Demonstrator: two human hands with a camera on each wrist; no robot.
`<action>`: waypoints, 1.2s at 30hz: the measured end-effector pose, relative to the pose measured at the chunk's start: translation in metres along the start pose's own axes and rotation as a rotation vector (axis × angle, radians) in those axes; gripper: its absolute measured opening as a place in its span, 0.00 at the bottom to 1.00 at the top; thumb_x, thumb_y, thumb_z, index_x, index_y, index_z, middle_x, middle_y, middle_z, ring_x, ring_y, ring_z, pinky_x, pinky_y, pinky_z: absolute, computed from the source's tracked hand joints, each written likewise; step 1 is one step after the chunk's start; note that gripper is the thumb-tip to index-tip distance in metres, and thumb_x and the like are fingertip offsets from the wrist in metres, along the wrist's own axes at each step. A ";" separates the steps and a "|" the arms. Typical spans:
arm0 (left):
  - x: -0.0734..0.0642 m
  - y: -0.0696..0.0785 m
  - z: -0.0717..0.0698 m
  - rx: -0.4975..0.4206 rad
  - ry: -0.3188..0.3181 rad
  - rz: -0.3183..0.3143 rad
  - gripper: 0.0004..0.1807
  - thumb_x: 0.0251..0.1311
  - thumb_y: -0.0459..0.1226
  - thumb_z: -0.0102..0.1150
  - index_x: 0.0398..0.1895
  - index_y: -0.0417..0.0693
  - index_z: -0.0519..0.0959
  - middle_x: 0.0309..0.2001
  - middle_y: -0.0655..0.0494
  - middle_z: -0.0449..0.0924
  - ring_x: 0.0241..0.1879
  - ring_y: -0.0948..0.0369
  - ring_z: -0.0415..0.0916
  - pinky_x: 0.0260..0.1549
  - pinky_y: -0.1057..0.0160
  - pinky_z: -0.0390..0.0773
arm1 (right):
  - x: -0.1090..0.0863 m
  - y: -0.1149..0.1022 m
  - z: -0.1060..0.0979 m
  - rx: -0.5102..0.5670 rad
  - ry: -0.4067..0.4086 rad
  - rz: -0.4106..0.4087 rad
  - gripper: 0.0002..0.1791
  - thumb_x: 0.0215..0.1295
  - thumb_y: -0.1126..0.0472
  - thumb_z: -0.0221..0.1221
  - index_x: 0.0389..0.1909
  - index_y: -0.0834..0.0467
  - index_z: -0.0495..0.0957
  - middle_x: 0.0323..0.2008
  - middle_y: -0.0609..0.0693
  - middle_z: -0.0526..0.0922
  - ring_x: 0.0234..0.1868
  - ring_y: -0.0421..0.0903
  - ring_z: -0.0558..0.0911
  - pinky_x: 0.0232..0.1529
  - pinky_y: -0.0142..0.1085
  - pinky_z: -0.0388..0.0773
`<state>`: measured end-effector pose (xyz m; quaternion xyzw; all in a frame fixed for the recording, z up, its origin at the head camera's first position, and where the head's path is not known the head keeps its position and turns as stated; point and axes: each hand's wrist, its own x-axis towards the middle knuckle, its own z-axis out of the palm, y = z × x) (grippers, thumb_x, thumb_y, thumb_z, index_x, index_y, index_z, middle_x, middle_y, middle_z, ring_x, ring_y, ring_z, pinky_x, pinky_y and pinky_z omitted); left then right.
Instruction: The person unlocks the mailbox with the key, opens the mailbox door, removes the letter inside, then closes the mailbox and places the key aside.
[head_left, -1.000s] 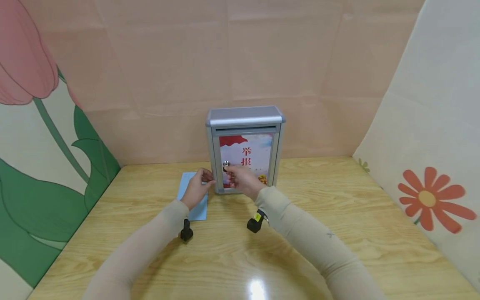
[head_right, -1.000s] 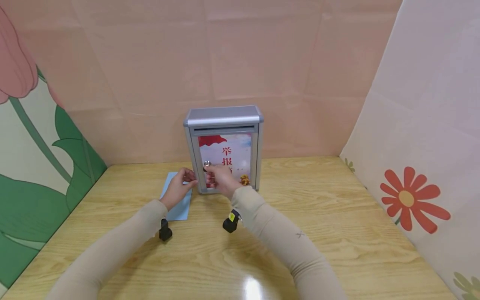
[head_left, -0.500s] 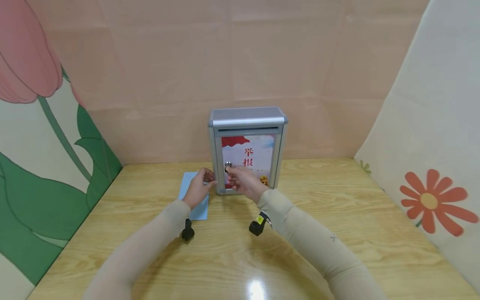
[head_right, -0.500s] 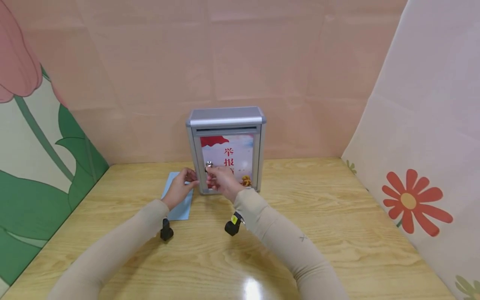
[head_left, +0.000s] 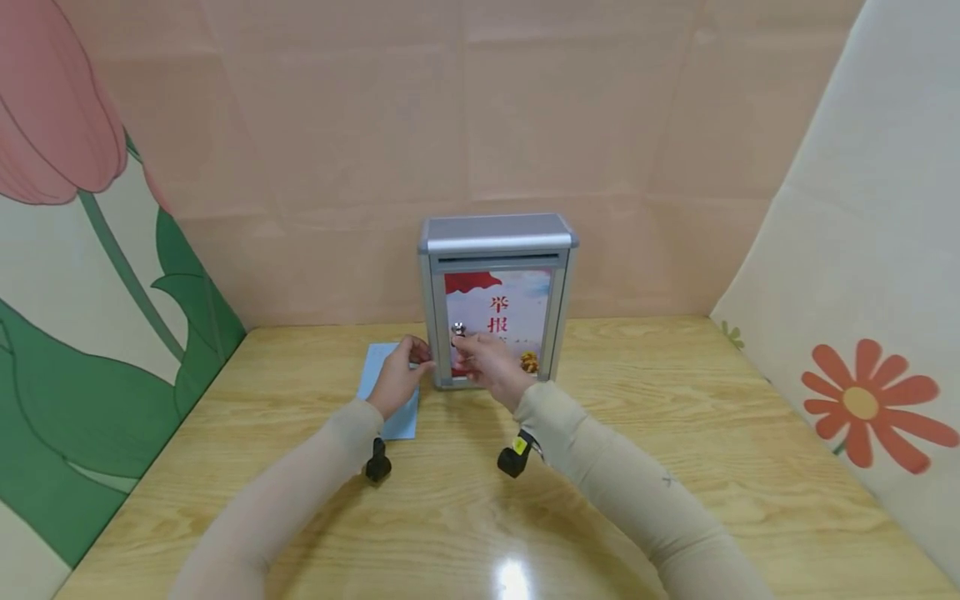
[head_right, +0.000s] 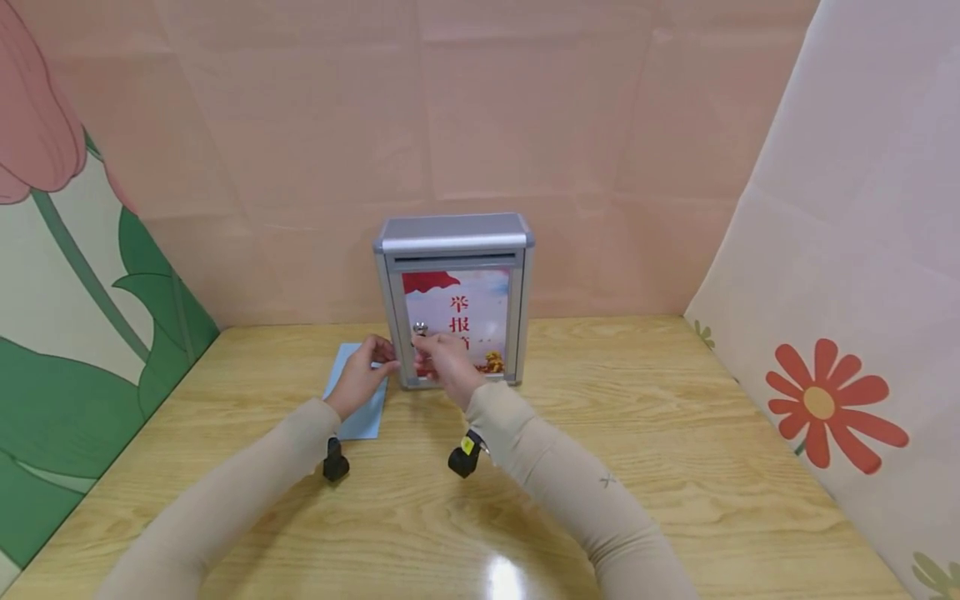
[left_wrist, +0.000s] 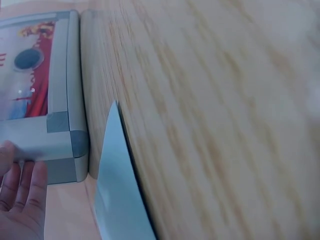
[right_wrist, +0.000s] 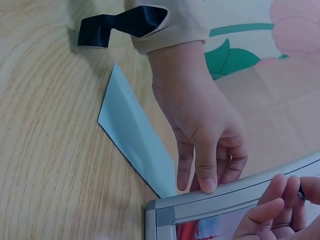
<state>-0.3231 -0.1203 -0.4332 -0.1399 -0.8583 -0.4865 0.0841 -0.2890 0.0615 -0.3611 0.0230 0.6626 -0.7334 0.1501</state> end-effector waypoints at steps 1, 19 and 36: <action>0.000 0.000 0.000 0.000 0.004 0.003 0.11 0.64 0.35 0.60 0.45 0.44 0.70 0.42 0.50 0.77 0.43 0.56 0.75 0.45 0.56 0.78 | 0.000 0.000 0.000 -0.015 0.006 -0.007 0.12 0.71 0.54 0.55 0.29 0.55 0.71 0.28 0.47 0.75 0.28 0.40 0.76 0.29 0.31 0.69; -0.003 0.003 0.001 -0.007 0.022 -0.025 0.11 0.65 0.34 0.59 0.46 0.44 0.70 0.42 0.50 0.77 0.43 0.56 0.75 0.42 0.59 0.76 | -0.009 -0.001 -0.048 -0.585 -0.163 -0.098 0.09 0.68 0.63 0.57 0.41 0.66 0.80 0.39 0.63 0.84 0.37 0.53 0.85 0.40 0.41 0.84; -0.004 0.004 0.002 0.001 0.022 -0.001 0.10 0.65 0.34 0.59 0.45 0.44 0.70 0.41 0.50 0.77 0.43 0.56 0.75 0.44 0.57 0.77 | 0.009 0.040 -0.072 -1.088 0.074 -0.067 0.11 0.56 0.64 0.68 0.18 0.63 0.82 0.17 0.53 0.84 0.19 0.46 0.85 0.24 0.35 0.82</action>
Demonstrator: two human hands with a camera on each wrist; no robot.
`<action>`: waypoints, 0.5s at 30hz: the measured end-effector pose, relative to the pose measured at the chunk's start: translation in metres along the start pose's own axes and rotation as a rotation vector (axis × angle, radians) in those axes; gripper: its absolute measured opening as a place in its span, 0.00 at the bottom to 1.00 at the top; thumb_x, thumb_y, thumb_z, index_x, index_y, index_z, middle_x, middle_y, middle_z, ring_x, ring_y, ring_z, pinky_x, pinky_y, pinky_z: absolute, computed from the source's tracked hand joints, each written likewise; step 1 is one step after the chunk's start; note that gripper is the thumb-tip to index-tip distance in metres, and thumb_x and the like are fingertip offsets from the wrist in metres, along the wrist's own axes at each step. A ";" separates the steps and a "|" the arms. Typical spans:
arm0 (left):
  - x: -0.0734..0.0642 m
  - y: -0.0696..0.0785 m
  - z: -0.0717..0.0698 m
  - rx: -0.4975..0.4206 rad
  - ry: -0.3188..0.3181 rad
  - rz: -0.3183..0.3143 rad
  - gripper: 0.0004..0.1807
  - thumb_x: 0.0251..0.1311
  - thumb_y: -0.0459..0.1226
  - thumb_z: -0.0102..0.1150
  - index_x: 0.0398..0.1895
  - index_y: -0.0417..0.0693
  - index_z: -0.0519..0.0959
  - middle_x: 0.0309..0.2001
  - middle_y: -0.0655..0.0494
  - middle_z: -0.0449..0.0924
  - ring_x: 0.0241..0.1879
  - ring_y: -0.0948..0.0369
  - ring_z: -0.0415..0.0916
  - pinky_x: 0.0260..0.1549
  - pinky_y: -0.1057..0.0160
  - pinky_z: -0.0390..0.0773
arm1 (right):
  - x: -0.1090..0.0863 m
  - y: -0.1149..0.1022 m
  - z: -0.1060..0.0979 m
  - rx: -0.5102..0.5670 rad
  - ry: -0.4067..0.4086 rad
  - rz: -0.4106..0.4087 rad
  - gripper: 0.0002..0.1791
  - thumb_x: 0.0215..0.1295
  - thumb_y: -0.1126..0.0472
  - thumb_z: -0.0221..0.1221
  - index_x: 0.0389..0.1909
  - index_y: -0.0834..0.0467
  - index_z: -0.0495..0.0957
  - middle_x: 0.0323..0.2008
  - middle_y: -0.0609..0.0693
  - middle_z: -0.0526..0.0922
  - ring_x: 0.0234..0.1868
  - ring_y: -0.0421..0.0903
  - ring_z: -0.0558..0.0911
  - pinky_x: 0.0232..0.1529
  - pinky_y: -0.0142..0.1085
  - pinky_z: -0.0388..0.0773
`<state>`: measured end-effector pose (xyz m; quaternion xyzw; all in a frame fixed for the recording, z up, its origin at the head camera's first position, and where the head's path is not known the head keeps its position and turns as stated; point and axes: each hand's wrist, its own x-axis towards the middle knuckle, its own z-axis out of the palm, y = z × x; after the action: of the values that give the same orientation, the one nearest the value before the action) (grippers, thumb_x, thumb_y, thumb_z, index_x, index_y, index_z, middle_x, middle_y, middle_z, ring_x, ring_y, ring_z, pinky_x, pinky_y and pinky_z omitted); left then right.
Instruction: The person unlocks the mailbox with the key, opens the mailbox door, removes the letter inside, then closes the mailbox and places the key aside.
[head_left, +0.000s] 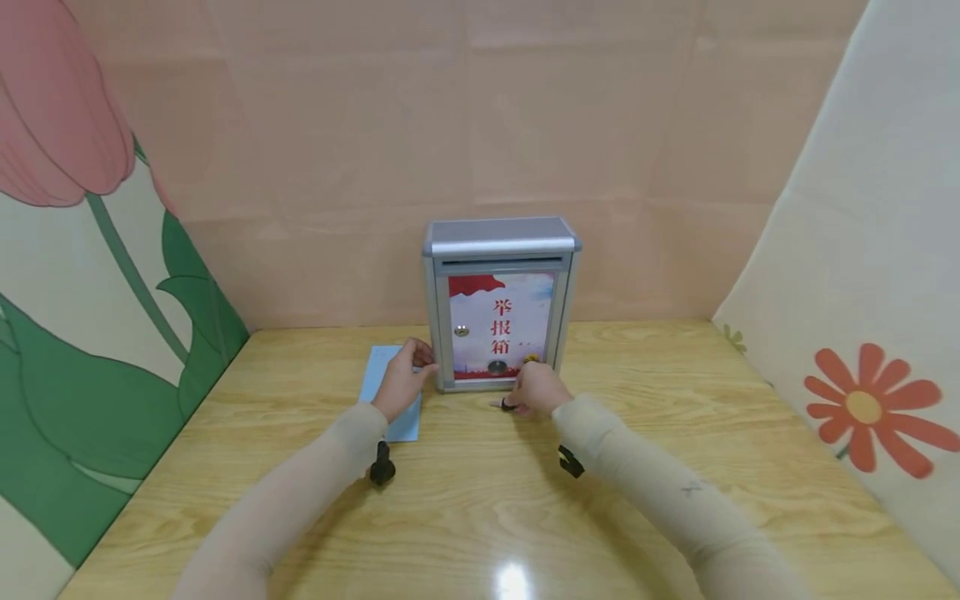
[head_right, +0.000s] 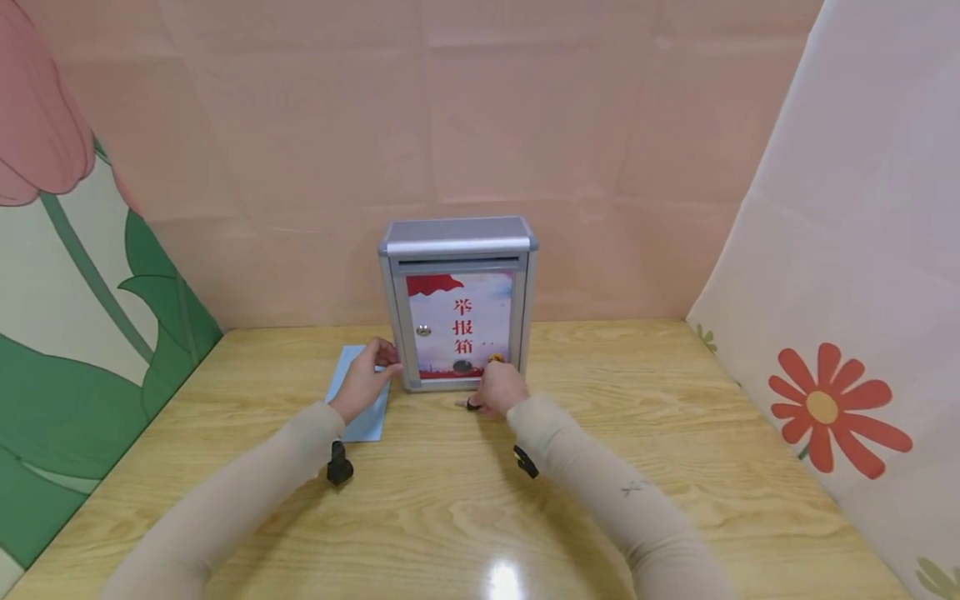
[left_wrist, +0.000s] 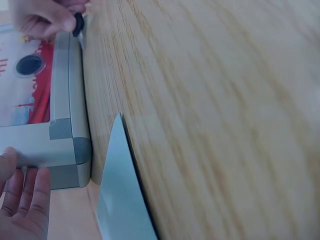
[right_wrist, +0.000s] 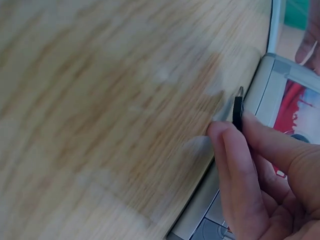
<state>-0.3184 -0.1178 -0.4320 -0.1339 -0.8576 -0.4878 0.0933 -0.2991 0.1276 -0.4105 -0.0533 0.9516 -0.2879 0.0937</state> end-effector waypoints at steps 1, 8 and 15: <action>0.000 0.000 0.000 0.000 -0.001 -0.002 0.10 0.65 0.34 0.59 0.45 0.44 0.69 0.42 0.50 0.77 0.43 0.56 0.75 0.44 0.57 0.77 | 0.001 0.000 0.001 -0.013 0.000 0.010 0.11 0.56 0.63 0.69 0.17 0.62 0.82 0.17 0.52 0.84 0.19 0.45 0.84 0.23 0.34 0.81; 0.001 -0.001 -0.001 0.003 -0.009 -0.021 0.11 0.65 0.35 0.59 0.46 0.45 0.69 0.42 0.51 0.77 0.44 0.56 0.75 0.44 0.58 0.77 | 0.005 -0.002 0.007 -0.201 0.052 -0.035 0.16 0.53 0.56 0.71 0.16 0.60 0.79 0.15 0.50 0.81 0.16 0.43 0.78 0.20 0.32 0.74; 0.000 -0.003 -0.015 0.006 -0.098 -0.054 0.19 0.68 0.44 0.55 0.55 0.44 0.69 0.48 0.50 0.76 0.50 0.53 0.75 0.47 0.55 0.77 | -0.028 -0.011 -0.021 -0.357 0.062 -0.153 0.18 0.59 0.51 0.66 0.20 0.59 0.74 0.16 0.46 0.70 0.18 0.41 0.64 0.20 0.32 0.65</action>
<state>-0.3187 -0.1322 -0.4265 -0.1341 -0.8658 -0.4805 0.0381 -0.2759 0.1343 -0.3828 -0.1322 0.9832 -0.1221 0.0314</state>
